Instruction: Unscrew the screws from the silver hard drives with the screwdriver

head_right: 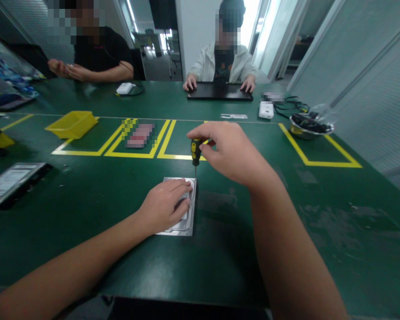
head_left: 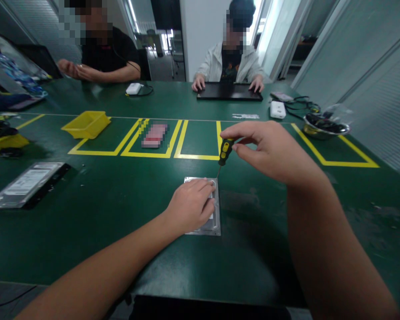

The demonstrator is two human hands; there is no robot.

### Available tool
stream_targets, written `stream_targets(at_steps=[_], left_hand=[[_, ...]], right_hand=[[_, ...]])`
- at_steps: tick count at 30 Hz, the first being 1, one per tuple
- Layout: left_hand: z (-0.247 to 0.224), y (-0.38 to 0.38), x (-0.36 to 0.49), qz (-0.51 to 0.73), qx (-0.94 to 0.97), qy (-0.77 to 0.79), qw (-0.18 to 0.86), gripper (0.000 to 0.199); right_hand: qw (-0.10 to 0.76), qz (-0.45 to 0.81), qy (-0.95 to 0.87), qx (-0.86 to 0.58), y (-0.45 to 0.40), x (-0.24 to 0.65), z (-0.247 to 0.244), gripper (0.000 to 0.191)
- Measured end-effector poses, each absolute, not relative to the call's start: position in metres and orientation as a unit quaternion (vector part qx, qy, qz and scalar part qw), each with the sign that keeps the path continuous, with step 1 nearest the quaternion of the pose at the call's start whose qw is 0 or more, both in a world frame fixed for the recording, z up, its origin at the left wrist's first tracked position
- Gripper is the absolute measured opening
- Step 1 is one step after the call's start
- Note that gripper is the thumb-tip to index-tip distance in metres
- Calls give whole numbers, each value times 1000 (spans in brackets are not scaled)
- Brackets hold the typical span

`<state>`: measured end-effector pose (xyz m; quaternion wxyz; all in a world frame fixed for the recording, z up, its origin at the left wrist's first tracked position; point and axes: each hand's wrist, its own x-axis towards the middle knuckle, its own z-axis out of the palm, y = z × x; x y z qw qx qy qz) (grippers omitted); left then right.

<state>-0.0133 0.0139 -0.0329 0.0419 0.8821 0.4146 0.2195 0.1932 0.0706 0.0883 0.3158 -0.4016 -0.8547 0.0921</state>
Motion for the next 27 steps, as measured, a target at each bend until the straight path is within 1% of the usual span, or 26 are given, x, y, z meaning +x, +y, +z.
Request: stream_targets(at_steps=[9,20,24,27], left_hand=[[-34,14,-14,228,883,409,36,31],[-32,14,-13,224,881,414,40,31],[-29,13,-13,222,880,418,45,29],[-29,13,-13,219,880,420,43,29]], right_hand=[[310,77,-852,-414,71,190,87,32],[305,91,-852,-417,66,191,93,27],[311,21,-841,-442,60,200,104,30],[283,-45,-839,-463,59,202,106,23]])
